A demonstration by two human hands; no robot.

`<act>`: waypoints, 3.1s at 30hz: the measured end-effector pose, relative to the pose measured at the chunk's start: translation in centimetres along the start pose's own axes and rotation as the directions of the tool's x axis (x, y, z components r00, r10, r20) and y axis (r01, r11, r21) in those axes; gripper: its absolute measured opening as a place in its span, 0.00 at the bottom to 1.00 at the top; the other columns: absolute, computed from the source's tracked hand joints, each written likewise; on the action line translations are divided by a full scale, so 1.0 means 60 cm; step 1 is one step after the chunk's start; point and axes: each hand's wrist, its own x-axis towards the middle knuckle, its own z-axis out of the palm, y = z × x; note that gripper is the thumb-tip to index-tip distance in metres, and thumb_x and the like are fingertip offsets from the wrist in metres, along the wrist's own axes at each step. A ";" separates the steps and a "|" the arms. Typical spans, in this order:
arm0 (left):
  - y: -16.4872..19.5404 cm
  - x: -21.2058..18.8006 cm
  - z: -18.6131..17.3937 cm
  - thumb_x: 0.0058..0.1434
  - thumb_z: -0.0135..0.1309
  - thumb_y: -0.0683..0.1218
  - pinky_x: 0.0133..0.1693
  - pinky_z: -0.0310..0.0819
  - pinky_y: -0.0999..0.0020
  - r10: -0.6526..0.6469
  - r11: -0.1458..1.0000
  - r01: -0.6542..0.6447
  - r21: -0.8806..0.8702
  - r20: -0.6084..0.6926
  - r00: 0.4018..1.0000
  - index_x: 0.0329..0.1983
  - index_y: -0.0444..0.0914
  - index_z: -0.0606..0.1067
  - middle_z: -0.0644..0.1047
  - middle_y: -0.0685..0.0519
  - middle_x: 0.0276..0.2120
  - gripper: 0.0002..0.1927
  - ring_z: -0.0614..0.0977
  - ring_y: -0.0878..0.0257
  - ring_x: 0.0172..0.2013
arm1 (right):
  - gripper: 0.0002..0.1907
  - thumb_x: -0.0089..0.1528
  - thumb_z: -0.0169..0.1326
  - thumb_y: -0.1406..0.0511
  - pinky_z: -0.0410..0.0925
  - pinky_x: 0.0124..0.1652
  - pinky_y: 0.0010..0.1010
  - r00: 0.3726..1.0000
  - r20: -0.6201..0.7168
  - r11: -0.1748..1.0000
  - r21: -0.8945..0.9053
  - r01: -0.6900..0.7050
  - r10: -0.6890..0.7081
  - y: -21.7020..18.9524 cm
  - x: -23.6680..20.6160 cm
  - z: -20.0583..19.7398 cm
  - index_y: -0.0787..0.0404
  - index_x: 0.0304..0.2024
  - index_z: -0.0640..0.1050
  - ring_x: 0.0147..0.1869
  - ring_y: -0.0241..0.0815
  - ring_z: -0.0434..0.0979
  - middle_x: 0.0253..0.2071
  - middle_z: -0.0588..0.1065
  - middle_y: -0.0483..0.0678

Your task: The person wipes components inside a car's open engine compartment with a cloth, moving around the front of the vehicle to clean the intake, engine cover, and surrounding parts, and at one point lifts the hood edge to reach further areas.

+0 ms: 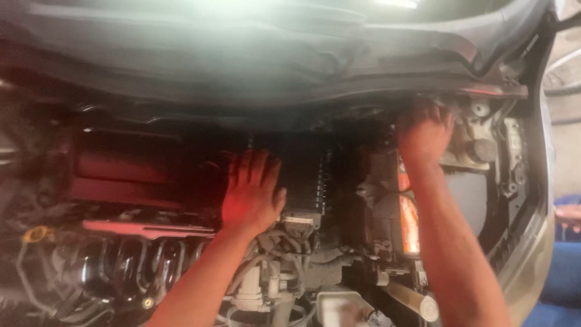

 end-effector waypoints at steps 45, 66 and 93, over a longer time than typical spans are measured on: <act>0.074 -0.992 -0.341 0.58 0.63 0.45 0.49 0.74 0.69 -0.083 0.154 0.283 -0.947 0.273 0.959 0.52 0.32 0.78 0.81 0.52 0.45 0.20 0.78 0.69 0.47 | 0.24 0.60 0.55 0.68 0.67 0.55 0.44 0.465 0.825 -0.044 0.504 -0.863 0.322 -0.766 -1.058 -0.715 0.66 0.60 0.75 0.63 0.53 0.70 0.59 0.73 0.56; -0.243 -0.325 -0.288 0.64 0.60 0.46 0.61 0.67 0.50 0.246 0.885 -0.385 -0.262 -0.439 0.864 0.61 0.42 0.75 0.71 0.44 0.63 0.22 0.71 0.42 0.62 | 0.18 0.66 0.54 0.70 0.70 0.51 0.28 0.492 0.295 0.019 0.843 -0.538 0.819 -0.787 -0.769 -0.440 0.68 0.59 0.72 0.59 0.37 0.76 0.56 0.74 0.50; -0.205 -0.099 -0.165 0.56 0.54 0.46 0.40 0.78 0.51 0.371 0.880 -0.438 0.185 0.309 0.876 0.33 0.37 0.80 0.79 0.40 0.40 0.09 0.80 0.46 0.44 | 0.13 0.60 0.59 0.67 0.73 0.45 0.37 0.604 0.034 0.583 0.223 -0.781 0.796 -0.764 -0.696 -0.370 0.58 0.48 0.78 0.45 0.50 0.79 0.46 0.79 0.49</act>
